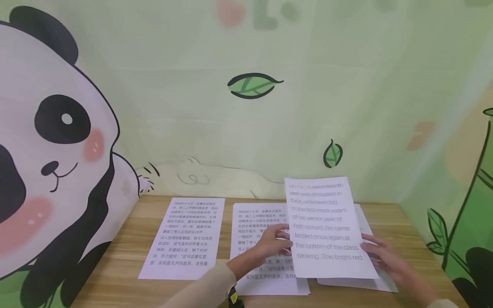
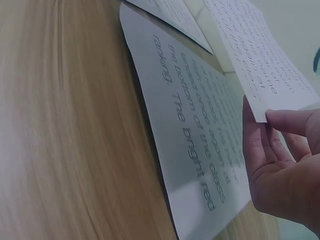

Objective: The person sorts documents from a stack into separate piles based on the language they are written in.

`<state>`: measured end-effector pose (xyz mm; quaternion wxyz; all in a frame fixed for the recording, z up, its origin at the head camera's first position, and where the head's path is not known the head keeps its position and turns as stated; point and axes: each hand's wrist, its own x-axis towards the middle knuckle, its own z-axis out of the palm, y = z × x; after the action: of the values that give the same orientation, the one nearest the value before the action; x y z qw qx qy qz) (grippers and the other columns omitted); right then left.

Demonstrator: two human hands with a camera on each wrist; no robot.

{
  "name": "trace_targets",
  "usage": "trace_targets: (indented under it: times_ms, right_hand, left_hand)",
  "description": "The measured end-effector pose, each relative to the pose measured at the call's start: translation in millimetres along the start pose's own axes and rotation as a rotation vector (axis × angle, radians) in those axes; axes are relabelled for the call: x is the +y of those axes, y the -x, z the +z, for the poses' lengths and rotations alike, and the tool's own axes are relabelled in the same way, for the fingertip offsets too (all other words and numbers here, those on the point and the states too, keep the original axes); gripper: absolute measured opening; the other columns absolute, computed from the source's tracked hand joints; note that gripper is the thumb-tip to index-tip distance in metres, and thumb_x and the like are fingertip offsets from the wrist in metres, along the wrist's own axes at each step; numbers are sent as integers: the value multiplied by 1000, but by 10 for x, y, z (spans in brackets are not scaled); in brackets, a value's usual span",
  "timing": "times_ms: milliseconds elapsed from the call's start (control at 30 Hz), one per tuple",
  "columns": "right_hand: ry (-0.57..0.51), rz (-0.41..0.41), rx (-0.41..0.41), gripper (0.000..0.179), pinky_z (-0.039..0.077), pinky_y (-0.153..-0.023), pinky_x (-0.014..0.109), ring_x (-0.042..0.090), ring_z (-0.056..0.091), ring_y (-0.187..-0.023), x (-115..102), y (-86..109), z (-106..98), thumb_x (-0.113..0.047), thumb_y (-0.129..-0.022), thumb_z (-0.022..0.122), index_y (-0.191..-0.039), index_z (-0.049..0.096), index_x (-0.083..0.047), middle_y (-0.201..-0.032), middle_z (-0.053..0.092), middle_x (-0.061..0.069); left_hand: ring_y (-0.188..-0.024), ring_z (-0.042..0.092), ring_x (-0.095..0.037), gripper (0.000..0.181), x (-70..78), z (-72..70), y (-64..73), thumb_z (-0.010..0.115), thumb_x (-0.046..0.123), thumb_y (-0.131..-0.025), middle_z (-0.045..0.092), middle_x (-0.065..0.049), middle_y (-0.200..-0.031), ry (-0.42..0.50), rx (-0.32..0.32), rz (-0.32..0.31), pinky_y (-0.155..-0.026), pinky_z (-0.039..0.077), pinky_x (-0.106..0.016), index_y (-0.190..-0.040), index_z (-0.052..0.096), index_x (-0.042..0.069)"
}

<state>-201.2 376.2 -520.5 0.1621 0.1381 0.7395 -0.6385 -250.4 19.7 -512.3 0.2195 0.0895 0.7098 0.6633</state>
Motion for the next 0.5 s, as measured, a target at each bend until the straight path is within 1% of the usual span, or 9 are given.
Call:
trace_targets:
  times_ms: [33, 67, 167, 200, 267, 333, 433, 467, 500]
  right_hand:
    - [24, 4, 1, 76, 56, -89, 29, 11, 63, -110, 8, 20, -44, -33, -102, 62, -160, 25, -2, -131, 63, -2]
    - [41, 11, 9, 79, 55, -90, 29, 11, 61, -112, 15, 39, -84, -35, -102, 62, -161, 23, -2, -136, 59, 0]
    - [49, 5, -8, 78, 53, -92, 26, 7, 59, -113, 47, 73, -205, -37, -104, 58, -163, 18, -5, -136, 58, -6]
    - [4, -7, -16, 74, 54, -91, 26, 5, 62, -107, 59, 60, -239, -32, -104, 59, -162, 22, -6, -127, 64, -11]
    - [-38, -15, -17, 57, 55, -88, 26, 2, 65, -101, 76, 45, -307, -28, -104, 60, -157, 39, -23, -112, 67, -19]
    - [-74, -17, -21, 36, 56, -86, 25, 1, 66, -97, 89, 27, -367, -25, -104, 59, -136, 58, -40, -104, 69, -23]
    - [-108, -4, 0, 25, 58, -83, 24, 0, 67, -92, 106, 2, -436, -22, -103, 61, -100, 66, -47, -96, 69, -23]
    - [-101, 4, 10, 25, 58, -83, 24, -1, 67, -91, 109, -4, -454, -23, -102, 62, -99, 67, -47, -95, 69, -24]
    - [-88, 6, 15, 24, 58, -83, 24, -1, 67, -91, 112, -8, -472, -24, -102, 62, -107, 67, -46, -96, 68, -24]
  left_hand:
    - [-81, 75, -19, 55, 10, 44, -15, 66, -3, -89, 71, -10, -104, -1, 2, -2, -73, 64, -33, -143, 55, 4]
    - [-80, 75, -19, 55, 16, 87, -33, 66, -3, -89, 71, -10, -103, -2, 7, -8, -72, 64, -33, -143, 55, 4]
    - [-78, 75, -19, 55, 33, 196, -92, 66, -4, -89, 71, -9, -103, 11, 8, -10, -72, 64, -33, -142, 55, 3]
    - [-78, 75, -18, 55, 35, 229, -113, 66, -4, -89, 71, -9, -103, 10, 6, -11, -72, 64, -32, -143, 55, 3]
    - [-76, 75, -18, 55, 35, 295, -156, 66, -5, -88, 71, -8, -102, 19, 13, -10, -71, 64, -32, -141, 57, 4]
    - [-75, 74, -19, 53, 37, 357, -190, 67, -4, -88, 71, -8, -101, 17, 24, -7, -70, 64, -32, -140, 58, 5]
    - [-73, 74, -18, 53, 20, 444, -229, 67, -4, -88, 71, -8, -100, 17, 45, -11, -69, 64, -32, -139, 60, 7]
    - [-73, 74, -19, 53, 12, 471, -236, 67, -4, -88, 71, -8, -101, 18, 49, -12, -70, 64, -32, -139, 60, 7]
    - [-73, 74, -19, 53, 5, 495, -242, 68, -4, -88, 71, -8, -101, 16, 55, -18, -70, 64, -32, -139, 59, 7]
